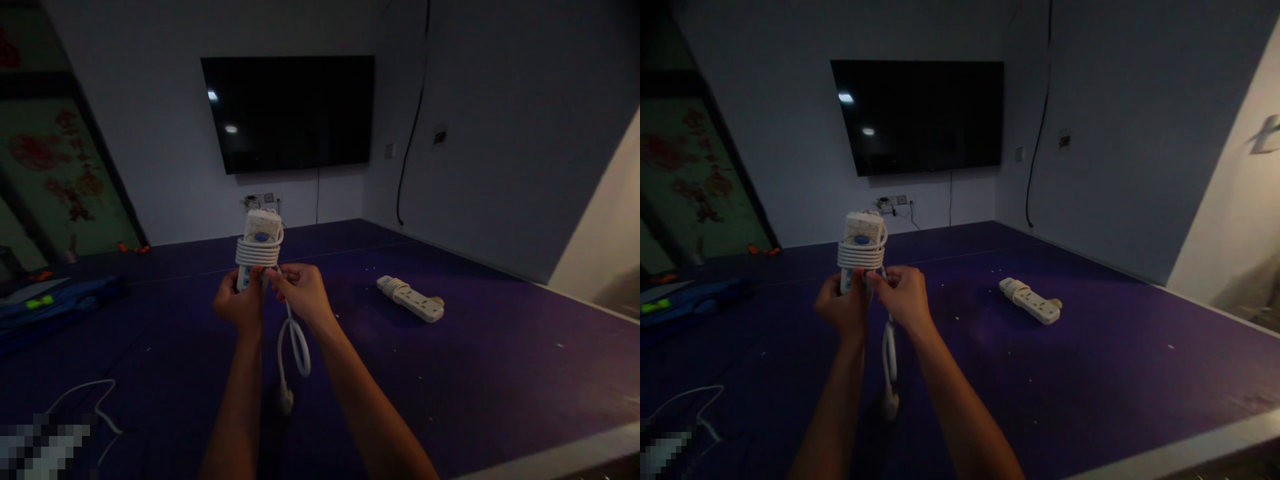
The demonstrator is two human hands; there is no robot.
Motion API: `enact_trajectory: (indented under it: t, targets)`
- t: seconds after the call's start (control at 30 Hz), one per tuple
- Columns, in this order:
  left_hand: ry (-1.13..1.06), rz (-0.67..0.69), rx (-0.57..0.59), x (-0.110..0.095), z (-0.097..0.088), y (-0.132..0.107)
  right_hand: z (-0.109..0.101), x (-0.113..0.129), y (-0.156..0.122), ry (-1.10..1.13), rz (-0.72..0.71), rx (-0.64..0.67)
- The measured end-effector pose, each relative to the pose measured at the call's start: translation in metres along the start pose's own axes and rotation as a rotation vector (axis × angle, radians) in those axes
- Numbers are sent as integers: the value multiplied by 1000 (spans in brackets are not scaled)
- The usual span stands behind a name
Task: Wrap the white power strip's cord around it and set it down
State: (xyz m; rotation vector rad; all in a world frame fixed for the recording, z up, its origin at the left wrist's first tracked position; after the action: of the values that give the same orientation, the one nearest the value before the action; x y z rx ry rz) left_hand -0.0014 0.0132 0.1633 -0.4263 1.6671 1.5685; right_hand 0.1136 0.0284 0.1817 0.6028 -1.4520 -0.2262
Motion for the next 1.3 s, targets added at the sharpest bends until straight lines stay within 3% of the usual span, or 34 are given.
enact_trajectory:
  t: [0.13, 0.27, 0.47, 0.83, 1.03, 1.13, 1.3]
  targets:
    - [53, 82, 1, -2, 1, -4, -2, 1, 0, -58, 46, -88]
    - [5, 73, 72, 1, 6, -3, -10, 1, 3, -3, 67, -123]
    - [-285, 51, 378, -1, 11, 3, -24, -1, 9, 17, 67, -211]
    - [-804, -404, 665, -9, 22, 3, -38, 4, 9, 132, 62, -205]
    - [-905, -672, 992, -16, 17, -5, -36, 7, 9, 180, 69, -156]
    - [-908, -732, 1022, -14, 15, -4, -34, 5, 9, 166, 79, -145]
    - [-890, -739, 950, -9, 18, -3, -32, 4, 9, 150, 98, -132]
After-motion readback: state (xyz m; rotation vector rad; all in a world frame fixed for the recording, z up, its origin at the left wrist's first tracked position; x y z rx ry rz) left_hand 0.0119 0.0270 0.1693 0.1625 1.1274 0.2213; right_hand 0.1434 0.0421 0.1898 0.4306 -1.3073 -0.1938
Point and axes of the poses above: each hand's wrist, its own y-axis towards the middle knuckle, its own z-axis out of the palm, x = y × z, the point moved 2 cm from there along y, towards the middle knuckle, and after that the axes turned 1 degree about -y, right-handed, at the moved point
